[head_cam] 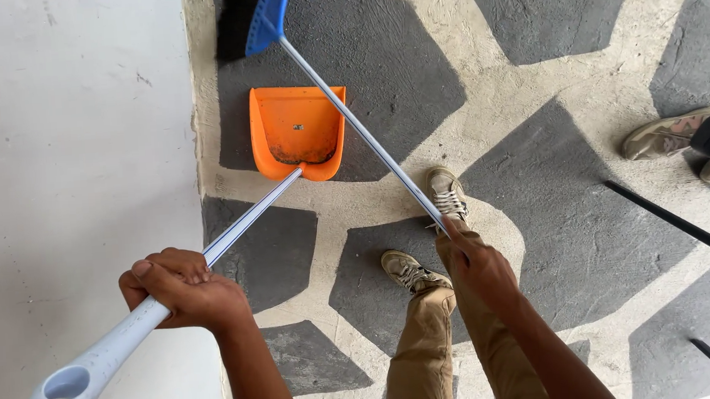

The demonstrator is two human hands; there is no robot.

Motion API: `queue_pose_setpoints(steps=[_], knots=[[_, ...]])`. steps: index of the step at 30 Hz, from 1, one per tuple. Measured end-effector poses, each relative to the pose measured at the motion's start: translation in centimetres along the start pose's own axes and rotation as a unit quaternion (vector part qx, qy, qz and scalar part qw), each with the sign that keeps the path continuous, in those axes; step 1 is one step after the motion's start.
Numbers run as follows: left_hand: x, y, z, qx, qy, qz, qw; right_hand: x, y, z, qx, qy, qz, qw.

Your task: The person sweeps a patterned concrete floor using a broom and dustpan. They gather debris into the dustpan, moving around a wooden chair and a black metal table to clean different sections of the area.

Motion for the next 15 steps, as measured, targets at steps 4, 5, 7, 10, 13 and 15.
queue_pose_setpoints(steps=[4,5,7,10,13,15], knots=[[0.1,0.0,0.6,0.005,-0.005,-0.005,1.0,-5.9,-8.0,-0.1,-0.076,0.054,-0.106,0.99],[0.2,-0.1,0.7,0.009,0.001,-0.012,1.0,-7.2,-9.2,0.5,-0.071,0.033,-0.081,0.994],[0.2,-0.1,0.8,0.013,0.008,-0.019,1.0,-9.1,-10.8,2.0,-0.064,0.012,-0.057,0.996],[0.3,0.0,1.0,0.011,-0.001,-0.023,1.0,-10.1,-9.6,4.1,-0.081,-0.081,0.079,0.99],[0.2,0.3,1.3,0.009,-0.009,-0.014,1.0,-7.9,-7.6,4.4,-0.103,-0.132,0.078,0.983],[0.3,0.1,1.2,0.016,-0.006,-0.03,0.999,-4.3,-5.2,3.8,-0.067,-0.096,0.095,0.989]])
Point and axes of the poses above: each hand's wrist, its own x-axis towards the middle knuckle, its own z-axis out of the back of the hand, y = z × x, the point moved 5 cm from there along x, towards the middle knuckle, and after that the axes turned 11 degrees about -z, right-handed, at the moved point
